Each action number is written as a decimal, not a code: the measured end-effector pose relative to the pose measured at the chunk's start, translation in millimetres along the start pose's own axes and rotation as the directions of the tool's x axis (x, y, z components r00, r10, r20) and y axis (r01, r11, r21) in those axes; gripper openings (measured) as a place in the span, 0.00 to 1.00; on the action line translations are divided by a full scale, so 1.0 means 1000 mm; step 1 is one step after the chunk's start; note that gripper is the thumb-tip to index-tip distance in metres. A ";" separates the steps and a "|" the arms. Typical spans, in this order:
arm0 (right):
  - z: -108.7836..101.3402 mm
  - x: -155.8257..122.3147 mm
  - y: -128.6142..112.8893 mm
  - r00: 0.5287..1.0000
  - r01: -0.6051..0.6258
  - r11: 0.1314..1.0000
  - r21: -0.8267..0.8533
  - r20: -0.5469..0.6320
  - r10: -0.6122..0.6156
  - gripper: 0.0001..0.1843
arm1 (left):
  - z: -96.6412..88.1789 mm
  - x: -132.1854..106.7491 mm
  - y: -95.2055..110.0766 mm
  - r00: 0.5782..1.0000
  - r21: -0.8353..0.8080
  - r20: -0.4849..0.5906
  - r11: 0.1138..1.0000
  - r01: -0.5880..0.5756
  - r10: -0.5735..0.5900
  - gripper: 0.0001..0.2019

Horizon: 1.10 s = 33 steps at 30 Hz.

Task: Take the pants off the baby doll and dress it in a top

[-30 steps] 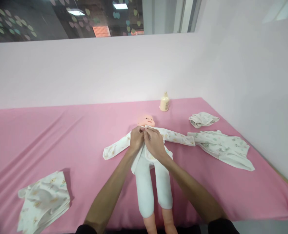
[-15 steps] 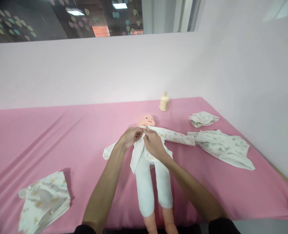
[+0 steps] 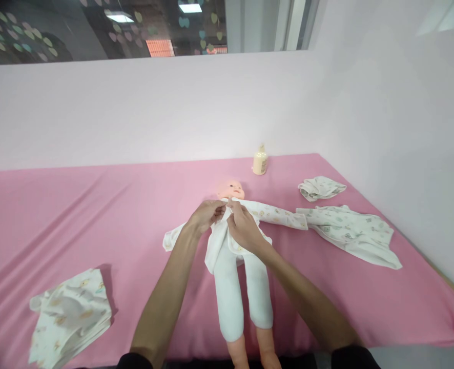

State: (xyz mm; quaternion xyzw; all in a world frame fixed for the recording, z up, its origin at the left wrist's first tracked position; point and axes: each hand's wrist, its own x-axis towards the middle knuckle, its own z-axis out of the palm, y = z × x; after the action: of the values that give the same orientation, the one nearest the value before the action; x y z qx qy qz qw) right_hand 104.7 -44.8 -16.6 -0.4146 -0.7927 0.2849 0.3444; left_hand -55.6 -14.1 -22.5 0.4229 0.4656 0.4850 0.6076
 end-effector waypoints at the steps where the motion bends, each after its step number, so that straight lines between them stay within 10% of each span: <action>1: 0.001 0.000 0.001 1.000 0.006 1.000 0.008 0.004 -0.006 0.28 | 0.001 -0.001 0.000 1.000 0.030 0.013 0.999 -0.016 0.015 0.11; 12: -0.003 0.003 0.001 0.996 0.071 0.940 -0.334 -0.023 -0.084 0.26 | 0.015 -0.013 0.007 0.989 0.436 -0.033 0.893 -0.113 0.142 0.16; 23: 0.007 -0.007 0.006 0.982 0.099 0.819 -0.565 -0.078 -0.172 0.24 | 0.019 -0.012 0.003 0.972 0.494 -0.038 0.850 -0.184 0.233 0.13; 33: 0.015 -0.002 0.016 0.991 0.055 0.967 -0.249 -0.106 -0.084 0.27 | 0.018 -0.007 -0.002 0.980 0.448 -0.073 0.884 -0.132 0.183 0.11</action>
State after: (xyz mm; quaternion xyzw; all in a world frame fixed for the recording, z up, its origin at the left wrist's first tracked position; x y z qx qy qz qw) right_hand 101.4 -41.6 -37.6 -0.4417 -0.8145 0.1479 0.3457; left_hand -37.9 -22.7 -20.0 0.5578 0.5608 0.4379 0.4273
